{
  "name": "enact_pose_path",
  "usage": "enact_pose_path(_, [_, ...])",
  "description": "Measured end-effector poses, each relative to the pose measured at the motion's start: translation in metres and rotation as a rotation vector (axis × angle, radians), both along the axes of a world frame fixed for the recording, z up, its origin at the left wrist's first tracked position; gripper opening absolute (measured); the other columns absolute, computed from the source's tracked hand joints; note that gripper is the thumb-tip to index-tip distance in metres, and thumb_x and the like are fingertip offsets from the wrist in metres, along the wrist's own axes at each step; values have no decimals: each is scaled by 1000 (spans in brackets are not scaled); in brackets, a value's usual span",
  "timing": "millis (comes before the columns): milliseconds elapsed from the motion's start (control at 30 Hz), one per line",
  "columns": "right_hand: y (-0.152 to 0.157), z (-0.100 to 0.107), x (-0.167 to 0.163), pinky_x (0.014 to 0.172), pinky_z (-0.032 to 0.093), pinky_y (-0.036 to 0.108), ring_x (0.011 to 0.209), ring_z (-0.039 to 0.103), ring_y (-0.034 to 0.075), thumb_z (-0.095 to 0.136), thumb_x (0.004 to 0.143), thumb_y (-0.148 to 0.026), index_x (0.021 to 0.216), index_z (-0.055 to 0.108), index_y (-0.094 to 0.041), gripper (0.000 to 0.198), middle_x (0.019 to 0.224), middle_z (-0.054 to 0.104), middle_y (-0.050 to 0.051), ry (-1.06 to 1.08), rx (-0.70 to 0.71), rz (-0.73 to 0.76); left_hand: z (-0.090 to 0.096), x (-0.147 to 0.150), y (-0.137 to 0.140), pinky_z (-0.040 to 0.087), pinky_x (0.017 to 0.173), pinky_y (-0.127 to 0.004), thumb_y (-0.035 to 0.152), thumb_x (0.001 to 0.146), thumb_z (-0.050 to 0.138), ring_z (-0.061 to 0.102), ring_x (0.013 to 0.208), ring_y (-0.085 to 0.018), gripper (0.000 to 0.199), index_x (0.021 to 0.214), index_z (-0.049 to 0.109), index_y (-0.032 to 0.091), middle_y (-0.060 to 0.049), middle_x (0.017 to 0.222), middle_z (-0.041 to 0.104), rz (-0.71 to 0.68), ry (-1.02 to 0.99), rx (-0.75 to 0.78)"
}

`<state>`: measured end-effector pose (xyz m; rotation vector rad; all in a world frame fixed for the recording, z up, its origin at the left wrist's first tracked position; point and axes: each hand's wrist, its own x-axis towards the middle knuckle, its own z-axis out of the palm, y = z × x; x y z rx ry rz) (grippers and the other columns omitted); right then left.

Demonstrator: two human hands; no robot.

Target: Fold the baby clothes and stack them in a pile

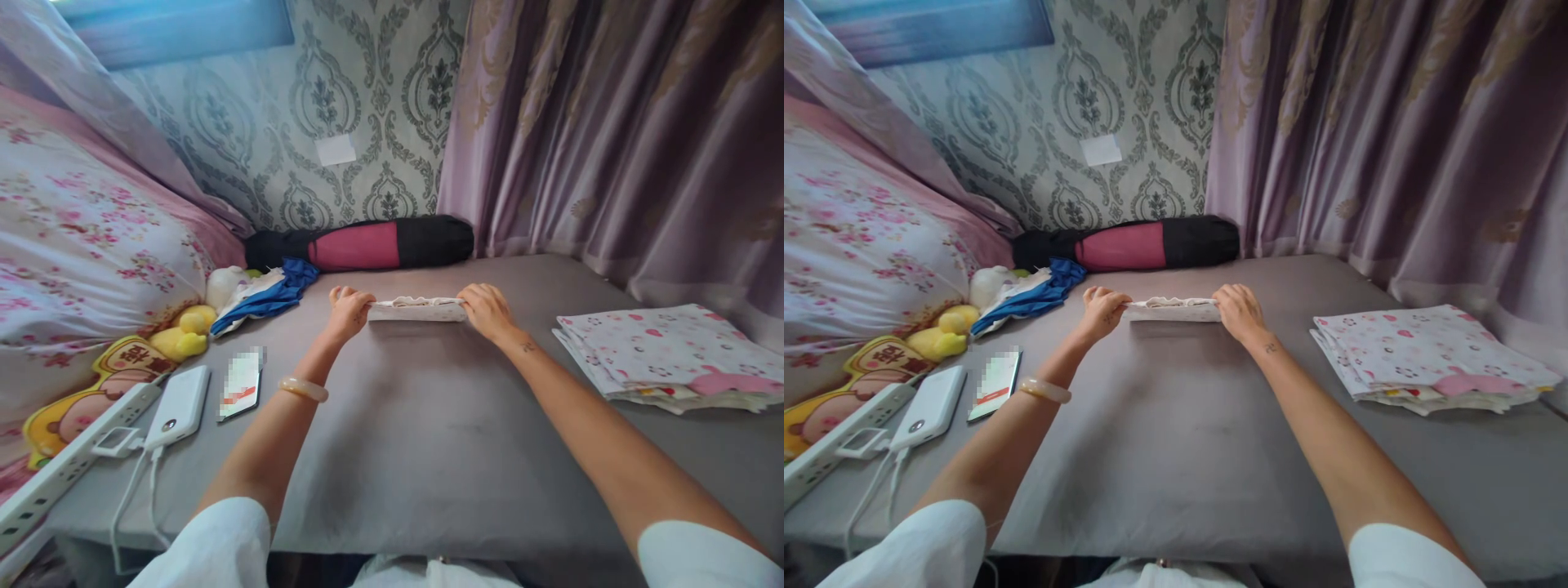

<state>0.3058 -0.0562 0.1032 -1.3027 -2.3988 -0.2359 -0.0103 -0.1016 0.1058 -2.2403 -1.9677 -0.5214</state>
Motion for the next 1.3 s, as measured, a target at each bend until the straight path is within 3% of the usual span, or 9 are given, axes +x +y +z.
enact_pose_path(667, [-57,-52,19,93,37,32,99,54,23,42,91,-12,102,65,-20,27,105,66,8,-62,-118,147,-60,-2,-56,15,112,-45,17,83,46,51,113,-23,32,103,67,29,-3,108,71,-98,-38,-157])
enact_pose_path(867, [-66,-57,19,96,36,32,98,57,21,46,81,-6,94,68,-20,29,102,67,8,-84,-163,132,-63,1,-69,18,110,-47,13,75,49,54,108,-23,30,91,70,28,-2,107,72,-111,-70,-181])
enact_pose_path(967, [-60,-49,4,96,37,33,97,59,21,46,84,-12,89,69,-19,25,100,69,7,-68,-187,81,-57,10,-63,23,108,-46,22,79,53,56,105,-24,19,85,71,26,-3,99,73,-54,-113,-168])
enact_pose_path(1067, [-50,-45,-27,102,35,33,111,57,21,39,90,-16,109,67,-17,34,118,66,9,-3,-183,55,-52,32,-49,24,109,-46,27,89,46,56,110,-23,25,101,68,26,-5,109,71,32,-159,-101])
enact_pose_path(1167, [-43,-49,-63,114,24,38,136,39,23,33,95,-22,135,51,-13,45,145,49,12,17,-200,30,-52,61,-32,19,114,-50,27,95,39,48,127,-24,35,125,56,24,-7,133,60,48,-181,-82])
enact_pose_path(1300, [-34,-59,-94,119,14,43,146,22,24,27,96,-24,147,37,-7,54,156,31,12,-35,-283,21,-58,89,-15,14,116,-58,20,95,34,29,143,-28,46,141,41,17,-11,150,43,12,-129,-154])
